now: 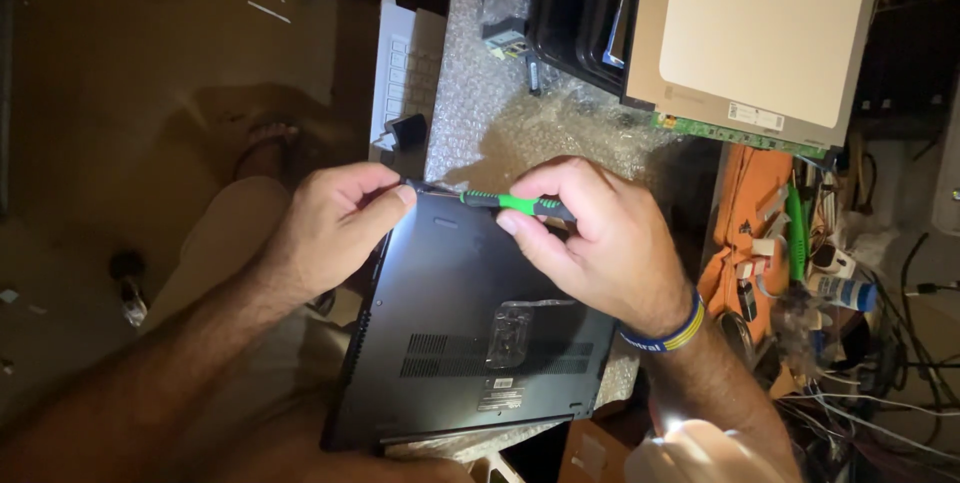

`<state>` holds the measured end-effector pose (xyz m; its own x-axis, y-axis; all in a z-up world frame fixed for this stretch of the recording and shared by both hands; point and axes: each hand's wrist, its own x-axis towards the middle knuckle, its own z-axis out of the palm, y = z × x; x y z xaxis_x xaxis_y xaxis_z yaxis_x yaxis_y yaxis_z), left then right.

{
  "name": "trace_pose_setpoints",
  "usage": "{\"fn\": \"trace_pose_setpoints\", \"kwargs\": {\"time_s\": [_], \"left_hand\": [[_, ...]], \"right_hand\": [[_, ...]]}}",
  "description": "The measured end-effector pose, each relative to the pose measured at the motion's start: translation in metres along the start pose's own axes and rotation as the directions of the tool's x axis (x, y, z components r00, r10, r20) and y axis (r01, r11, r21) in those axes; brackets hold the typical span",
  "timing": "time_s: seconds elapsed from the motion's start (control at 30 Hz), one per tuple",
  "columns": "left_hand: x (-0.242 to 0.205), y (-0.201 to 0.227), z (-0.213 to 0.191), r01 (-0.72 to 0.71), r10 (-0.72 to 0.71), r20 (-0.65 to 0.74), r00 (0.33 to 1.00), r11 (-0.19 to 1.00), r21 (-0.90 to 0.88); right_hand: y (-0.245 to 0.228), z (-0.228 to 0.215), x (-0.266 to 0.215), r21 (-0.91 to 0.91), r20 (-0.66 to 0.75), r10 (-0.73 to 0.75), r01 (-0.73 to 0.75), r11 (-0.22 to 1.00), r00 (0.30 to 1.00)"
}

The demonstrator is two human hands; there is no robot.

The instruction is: Removing screws from the back panel of a laptop using a screwdriver to disassemble it.

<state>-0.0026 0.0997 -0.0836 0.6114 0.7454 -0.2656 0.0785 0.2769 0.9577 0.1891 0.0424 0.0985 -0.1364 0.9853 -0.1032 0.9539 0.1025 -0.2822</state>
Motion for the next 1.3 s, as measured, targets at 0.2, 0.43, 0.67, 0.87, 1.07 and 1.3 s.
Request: {"fn": "trace_pose_setpoints", "kwargs": {"time_s": [0.2,0.43,0.67,0.87,1.07,1.3], "left_hand": [[-0.003,0.003,-0.001,0.020,-0.020,-0.003,1.000,1.000,0.017],[-0.003,0.003,0.000,0.014,-0.014,-0.014,1.000,0.999,0.030],[-0.004,-0.003,0.003,-0.021,0.021,-0.027,0.999,1.000,-0.013],[-0.004,0.001,0.002,-0.015,0.014,-0.035,0.999,1.000,-0.022],[-0.004,0.003,0.003,-0.002,0.002,-0.044,0.999,1.000,0.003],[-0.005,0.005,0.003,-0.018,0.018,-0.052,0.998,1.000,0.010]], "right_hand": [[0.000,0.001,0.002,0.008,0.012,-0.010,0.010,1.000,1.000],[-0.001,0.000,0.009,-0.038,0.048,-0.022,0.024,0.999,0.999],[-0.011,-0.011,0.024,-0.325,0.130,-0.089,0.127,0.937,0.987],[-0.020,-0.016,0.034,-0.504,0.176,-0.083,0.162,0.849,0.981],[-0.022,-0.014,0.040,-0.587,0.212,-0.021,0.145,0.797,0.977],[-0.026,-0.015,0.043,-0.649,0.155,-0.089,0.169,0.742,0.984]]}}
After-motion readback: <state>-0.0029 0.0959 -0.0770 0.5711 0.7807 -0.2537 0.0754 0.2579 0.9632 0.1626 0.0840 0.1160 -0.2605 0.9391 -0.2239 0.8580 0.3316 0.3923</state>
